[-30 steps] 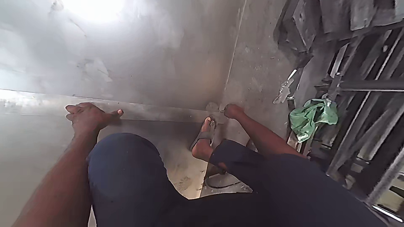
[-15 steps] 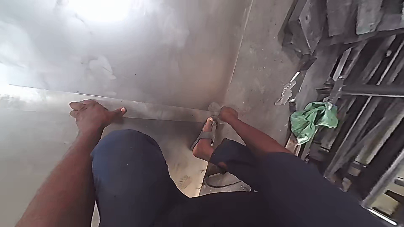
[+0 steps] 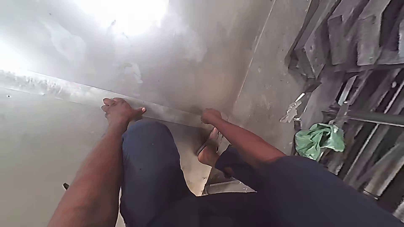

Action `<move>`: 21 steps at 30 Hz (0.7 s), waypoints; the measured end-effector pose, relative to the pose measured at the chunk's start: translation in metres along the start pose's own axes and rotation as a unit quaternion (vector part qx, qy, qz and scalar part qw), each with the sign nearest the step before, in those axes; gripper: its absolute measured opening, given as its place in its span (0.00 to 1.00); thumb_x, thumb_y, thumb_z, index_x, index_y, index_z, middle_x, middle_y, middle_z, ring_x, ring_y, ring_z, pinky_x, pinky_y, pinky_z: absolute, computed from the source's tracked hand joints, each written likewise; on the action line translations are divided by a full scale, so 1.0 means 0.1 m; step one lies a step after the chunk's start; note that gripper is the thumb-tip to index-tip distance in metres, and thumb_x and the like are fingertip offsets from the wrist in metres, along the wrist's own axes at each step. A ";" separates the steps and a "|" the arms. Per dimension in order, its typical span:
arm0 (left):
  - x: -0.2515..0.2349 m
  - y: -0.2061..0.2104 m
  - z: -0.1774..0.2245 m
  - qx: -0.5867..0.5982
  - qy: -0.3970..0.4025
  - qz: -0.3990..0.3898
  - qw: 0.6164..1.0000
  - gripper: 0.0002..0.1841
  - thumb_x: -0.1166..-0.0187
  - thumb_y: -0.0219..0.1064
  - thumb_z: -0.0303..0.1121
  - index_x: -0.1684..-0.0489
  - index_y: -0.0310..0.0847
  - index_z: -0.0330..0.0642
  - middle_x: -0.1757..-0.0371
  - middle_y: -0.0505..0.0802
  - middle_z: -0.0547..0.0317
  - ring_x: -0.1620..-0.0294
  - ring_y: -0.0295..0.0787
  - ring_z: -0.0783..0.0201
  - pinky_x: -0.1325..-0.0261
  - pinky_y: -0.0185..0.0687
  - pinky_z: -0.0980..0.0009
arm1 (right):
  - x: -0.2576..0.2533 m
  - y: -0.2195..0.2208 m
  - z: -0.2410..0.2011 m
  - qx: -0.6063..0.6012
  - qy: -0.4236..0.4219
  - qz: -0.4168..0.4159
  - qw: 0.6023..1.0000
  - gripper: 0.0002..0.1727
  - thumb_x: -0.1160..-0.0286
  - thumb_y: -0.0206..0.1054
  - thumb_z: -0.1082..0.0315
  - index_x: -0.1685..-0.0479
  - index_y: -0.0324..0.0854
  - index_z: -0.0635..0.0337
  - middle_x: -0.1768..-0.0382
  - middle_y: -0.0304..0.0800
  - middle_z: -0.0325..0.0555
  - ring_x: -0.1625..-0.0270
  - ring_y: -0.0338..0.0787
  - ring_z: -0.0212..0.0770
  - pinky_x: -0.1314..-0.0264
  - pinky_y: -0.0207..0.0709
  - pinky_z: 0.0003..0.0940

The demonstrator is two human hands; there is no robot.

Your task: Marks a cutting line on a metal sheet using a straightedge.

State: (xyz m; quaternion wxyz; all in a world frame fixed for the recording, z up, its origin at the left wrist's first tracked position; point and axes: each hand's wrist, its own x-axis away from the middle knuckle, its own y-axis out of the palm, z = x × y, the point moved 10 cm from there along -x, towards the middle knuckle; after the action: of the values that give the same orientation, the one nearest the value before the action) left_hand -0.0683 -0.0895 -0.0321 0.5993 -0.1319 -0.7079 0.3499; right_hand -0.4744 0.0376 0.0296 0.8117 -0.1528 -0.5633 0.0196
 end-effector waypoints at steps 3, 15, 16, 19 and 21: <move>0.04 -0.06 0.02 0.008 -0.006 0.000 1.000 0.71 0.63 0.83 0.76 0.21 0.63 0.26 0.18 0.63 0.18 0.22 0.67 0.21 0.43 0.81 0.28 | 0.05 -0.15 -0.34 0.020 -0.028 0.003 0.999 0.17 0.25 0.68 0.57 0.51 0.88 0.62 0.46 0.91 0.61 0.41 0.91 0.62 0.50 0.82 0.68; 0.02 -0.05 -0.02 0.005 0.012 0.015 1.000 0.70 0.65 0.82 0.78 0.23 0.65 0.27 0.19 0.64 0.18 0.23 0.68 0.20 0.45 0.82 0.27 | 0.58 -0.91 -1.77 -0.098 -0.253 0.047 0.961 0.19 0.13 0.58 0.59 0.49 0.86 0.67 0.45 0.89 0.64 0.39 0.88 0.61 0.42 0.79 0.66; 0.02 0.00 -0.04 0.001 0.015 0.014 1.000 0.72 0.66 0.81 0.79 0.22 0.65 0.26 0.17 0.62 0.17 0.22 0.67 0.19 0.43 0.81 0.27 | 0.51 -0.99 -1.65 -0.163 -0.278 0.075 0.944 0.20 0.10 0.54 0.59 0.46 0.84 0.68 0.46 0.88 0.64 0.39 0.88 0.60 0.39 0.80 0.64; -0.06 0.02 -0.01 0.004 0.031 0.033 0.999 0.73 0.67 0.81 0.79 0.21 0.63 0.27 0.16 0.60 0.17 0.22 0.66 0.18 0.42 0.80 0.25 | 0.09 -0.88 -0.52 -0.332 -0.211 0.150 0.907 0.20 0.07 0.52 0.58 0.32 0.76 0.64 0.47 0.89 0.60 0.45 0.91 0.56 0.41 0.83 0.59; -0.09 0.07 -0.04 -0.006 0.034 0.042 0.999 0.74 0.68 0.79 0.81 0.22 0.63 0.27 0.17 0.60 0.16 0.23 0.68 0.18 0.44 0.80 0.26 | -0.16 -0.35 0.54 -0.381 -0.103 0.162 0.904 0.25 0.11 0.58 0.59 0.21 0.69 0.62 0.44 0.90 0.61 0.45 0.93 0.57 0.40 0.86 0.59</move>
State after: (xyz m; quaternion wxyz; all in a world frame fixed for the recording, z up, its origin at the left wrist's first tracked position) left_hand -0.0637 -0.0883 -0.0429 0.6070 -0.1766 -0.6831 0.3656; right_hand -0.5346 0.0132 0.0412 0.6147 -0.5364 -0.5762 -0.0497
